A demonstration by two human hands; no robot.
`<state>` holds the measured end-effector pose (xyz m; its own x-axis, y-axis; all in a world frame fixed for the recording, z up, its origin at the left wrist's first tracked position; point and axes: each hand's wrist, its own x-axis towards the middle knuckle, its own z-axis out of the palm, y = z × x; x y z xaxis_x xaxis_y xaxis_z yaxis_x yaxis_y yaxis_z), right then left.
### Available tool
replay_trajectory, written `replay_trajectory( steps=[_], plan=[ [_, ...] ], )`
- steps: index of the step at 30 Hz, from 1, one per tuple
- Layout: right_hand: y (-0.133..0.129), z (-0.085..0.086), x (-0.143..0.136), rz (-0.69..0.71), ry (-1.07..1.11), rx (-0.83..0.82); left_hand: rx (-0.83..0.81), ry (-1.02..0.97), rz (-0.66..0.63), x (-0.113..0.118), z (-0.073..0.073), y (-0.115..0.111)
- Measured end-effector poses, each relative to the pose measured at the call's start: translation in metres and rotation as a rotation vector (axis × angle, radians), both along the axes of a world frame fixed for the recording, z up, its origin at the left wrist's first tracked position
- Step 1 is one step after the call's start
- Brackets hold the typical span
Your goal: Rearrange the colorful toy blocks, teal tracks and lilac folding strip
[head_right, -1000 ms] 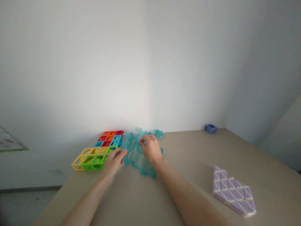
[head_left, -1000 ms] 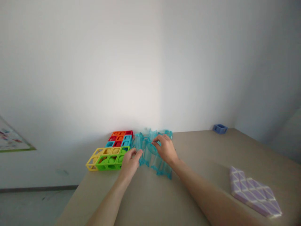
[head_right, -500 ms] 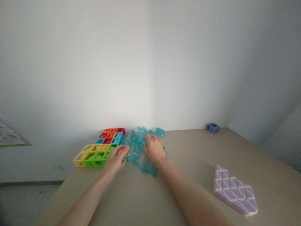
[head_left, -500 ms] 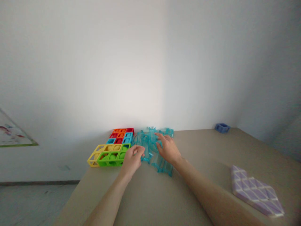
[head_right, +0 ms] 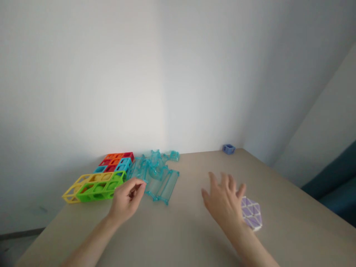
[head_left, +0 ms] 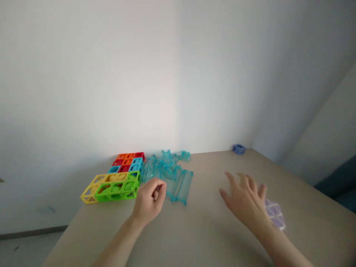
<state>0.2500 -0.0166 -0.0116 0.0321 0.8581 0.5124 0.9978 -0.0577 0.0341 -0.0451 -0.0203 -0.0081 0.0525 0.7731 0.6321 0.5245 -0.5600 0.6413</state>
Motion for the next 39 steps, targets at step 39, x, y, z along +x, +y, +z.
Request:
replay_trajectory(
  steps=[39],
  plan=[
    [0.008, -0.007, -0.089, 0.916, 1.554, -0.567, -0.398, -0.639, -0.085, 0.043, -0.012, -0.020]
  ],
)
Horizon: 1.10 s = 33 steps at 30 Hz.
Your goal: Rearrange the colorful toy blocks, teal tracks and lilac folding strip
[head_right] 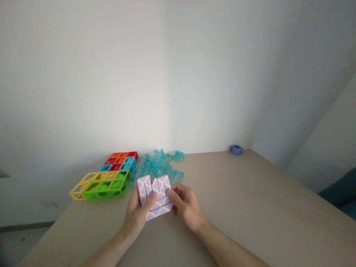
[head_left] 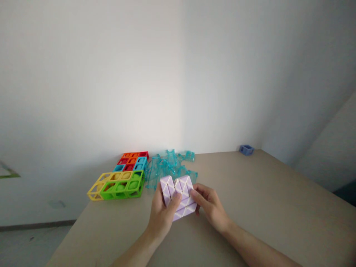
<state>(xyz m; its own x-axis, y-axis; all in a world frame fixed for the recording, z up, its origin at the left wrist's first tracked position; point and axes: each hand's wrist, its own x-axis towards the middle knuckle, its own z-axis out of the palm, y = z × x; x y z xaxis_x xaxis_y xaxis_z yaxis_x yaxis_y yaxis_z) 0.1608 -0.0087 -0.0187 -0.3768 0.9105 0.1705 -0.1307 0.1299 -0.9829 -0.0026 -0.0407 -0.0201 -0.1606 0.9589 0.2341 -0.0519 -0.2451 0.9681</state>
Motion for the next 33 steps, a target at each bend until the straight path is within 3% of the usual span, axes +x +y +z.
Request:
replay_trajectory(
  steps=[6, 9, 14, 19, 23, 28, 33],
  plan=[
    [0.000, -0.004, 0.000, 0.143, -0.020, -0.012, 0.057, 0.012, 0.071, 0.001, 0.004, -0.001],
    [-0.001, -0.007, -0.001, 0.162, -0.060, -0.004, 0.005, -0.022, 0.054, 0.001, 0.004, 0.001],
    [0.002, -0.006, -0.001, 0.016, -0.072, 0.011, -0.053, -0.082, -0.102, -0.001, 0.004, 0.007],
    [0.003, 0.002, 0.001, 0.012, -0.041, -0.016, -0.031, -0.100, -0.255, 0.002, 0.005, 0.007],
    [0.000, 0.001, -0.001, 0.030, -0.012, -0.002, -0.024, -0.141, -0.218, 0.003, 0.006, 0.006],
    [-0.001, -0.005, -0.002, -0.105, -0.103, 0.075, -0.066, -0.155, -0.096, -0.001, 0.001, 0.012],
    [-0.006, 0.000, 0.001, -0.185, -0.229, 0.258, -0.026, -0.141, -0.028, -0.001, 0.000, 0.014]
  ],
)
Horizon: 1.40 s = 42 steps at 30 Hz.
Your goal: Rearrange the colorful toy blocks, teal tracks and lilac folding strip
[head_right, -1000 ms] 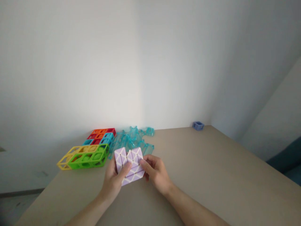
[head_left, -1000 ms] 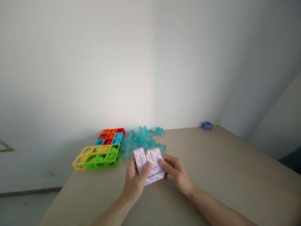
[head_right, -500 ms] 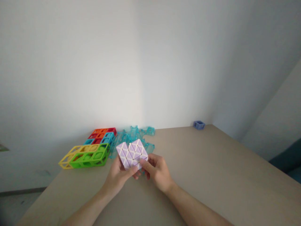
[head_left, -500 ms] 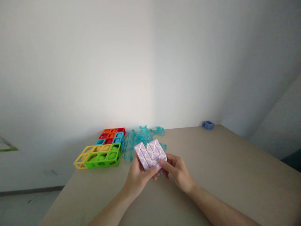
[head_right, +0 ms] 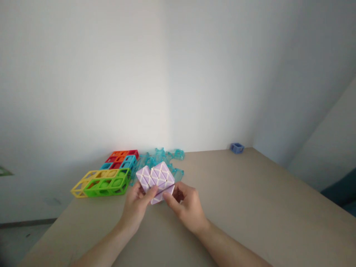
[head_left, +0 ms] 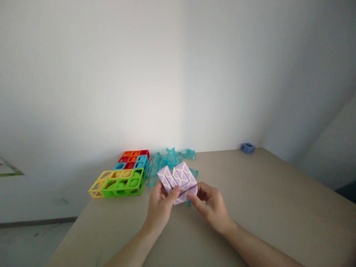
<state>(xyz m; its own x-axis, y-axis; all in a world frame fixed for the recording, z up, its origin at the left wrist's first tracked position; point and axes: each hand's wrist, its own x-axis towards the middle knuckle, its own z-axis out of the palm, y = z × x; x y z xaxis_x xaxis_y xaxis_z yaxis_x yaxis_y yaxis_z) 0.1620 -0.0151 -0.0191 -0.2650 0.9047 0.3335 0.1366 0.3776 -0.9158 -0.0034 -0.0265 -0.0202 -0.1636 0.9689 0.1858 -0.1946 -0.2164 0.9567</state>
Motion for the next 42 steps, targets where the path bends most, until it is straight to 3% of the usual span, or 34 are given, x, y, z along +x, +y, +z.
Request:
replay_trajectory(
  steps=[4, 10, 19, 24, 33, 37, 42],
  plan=[
    [-0.003, 0.003, 0.001, -0.033, -0.023, 0.031, -0.016, -0.013, -0.027, 0.000, 0.002, -0.001],
    [0.006, 0.000, 0.000, -0.062, 0.141, -0.078, -0.032, -0.122, -0.239, -0.004, 0.005, 0.001],
    [0.004, 0.000, -0.008, 0.112, 0.360, -0.263, 0.040, -0.172, -0.161, -0.005, 0.010, -0.003],
    [0.004, 0.004, -0.008, 0.152, 0.349, -0.310, 0.020, -0.159, -0.124, -0.005, 0.011, -0.003],
    [-0.004, 0.003, -0.008, 0.118, 0.137, -0.158, -0.061, -0.204, -0.107, 0.004, 0.011, -0.005],
    [-0.014, 0.005, -0.006, 0.055, -0.102, 0.090, -0.181, -0.261, -0.057, 0.003, 0.015, -0.005],
    [-0.015, 0.008, -0.002, 0.123, -0.290, 0.423, -0.196, -0.357, -0.106, 0.001, 0.021, -0.006]
  ],
)
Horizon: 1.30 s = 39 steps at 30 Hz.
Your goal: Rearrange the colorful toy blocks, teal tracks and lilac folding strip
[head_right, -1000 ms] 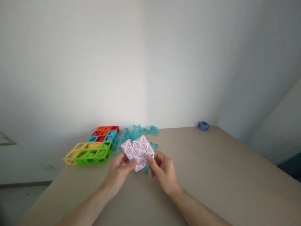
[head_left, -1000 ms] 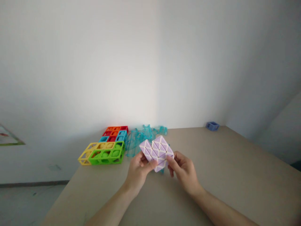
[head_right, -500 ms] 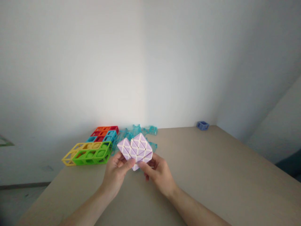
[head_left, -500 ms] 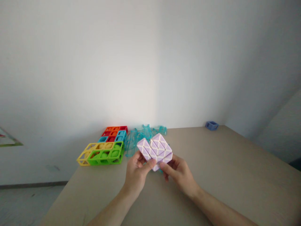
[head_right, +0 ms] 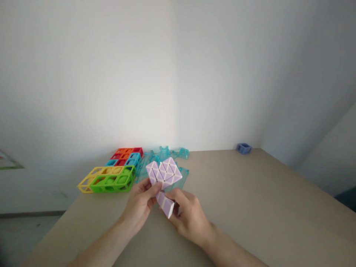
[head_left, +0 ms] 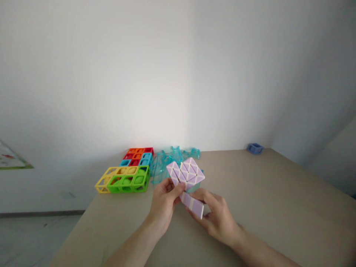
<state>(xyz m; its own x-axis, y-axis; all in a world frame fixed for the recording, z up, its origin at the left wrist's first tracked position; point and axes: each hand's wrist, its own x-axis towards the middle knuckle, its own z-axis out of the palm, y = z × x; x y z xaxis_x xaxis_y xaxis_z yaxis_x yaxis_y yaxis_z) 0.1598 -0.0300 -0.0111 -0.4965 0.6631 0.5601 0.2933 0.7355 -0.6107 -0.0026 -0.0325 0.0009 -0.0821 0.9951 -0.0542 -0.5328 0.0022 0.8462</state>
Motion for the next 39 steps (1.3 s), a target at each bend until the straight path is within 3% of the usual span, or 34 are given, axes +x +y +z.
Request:
replay_trajectory(
  steps=[7, 10, 13, 17, 20, 22, 26, 33, 35, 39],
  plan=[
    [0.009, 0.013, 0.011, 0.122, -0.262, 0.424, -0.041, 0.002, -0.084, 0.002, -0.002, -0.004],
    [0.008, 0.016, 0.010, 0.180, -0.315, 0.481, -0.074, 0.001, -0.067, 0.000, -0.002, -0.002],
    [0.005, 0.009, 0.004, 0.186, -0.171, 0.301, -0.042, -0.046, -0.060, -0.002, -0.002, 0.001],
    [0.001, -0.006, -0.007, 0.075, 0.294, -0.434, 0.051, -0.110, -0.019, -0.006, -0.003, 0.006],
    [0.000, -0.012, -0.012, 0.220, 0.425, -0.902, 0.121, -0.094, -0.028, -0.007, -0.004, 0.006],
    [-0.001, -0.013, -0.014, 0.295, 0.401, -1.025, 0.119, -0.053, -0.054, -0.006, -0.005, 0.006],
    [-0.002, -0.009, -0.013, 0.253, 0.212, -0.934, 0.066, 0.011, -0.054, -0.003, -0.005, 0.003],
    [-0.001, -0.001, -0.007, 0.043, -0.035, -0.426, 0.031, 0.060, -0.048, -0.001, 0.002, -0.001],
    [0.000, -0.001, -0.006, 0.041, 0.001, -0.444, 0.067, 0.082, -0.049, -0.003, 0.002, -0.001],
    [0.005, -0.004, -0.007, 0.060, 0.234, -0.687, 0.100, 0.164, -0.078, -0.005, -0.001, 0.000]
  ],
)
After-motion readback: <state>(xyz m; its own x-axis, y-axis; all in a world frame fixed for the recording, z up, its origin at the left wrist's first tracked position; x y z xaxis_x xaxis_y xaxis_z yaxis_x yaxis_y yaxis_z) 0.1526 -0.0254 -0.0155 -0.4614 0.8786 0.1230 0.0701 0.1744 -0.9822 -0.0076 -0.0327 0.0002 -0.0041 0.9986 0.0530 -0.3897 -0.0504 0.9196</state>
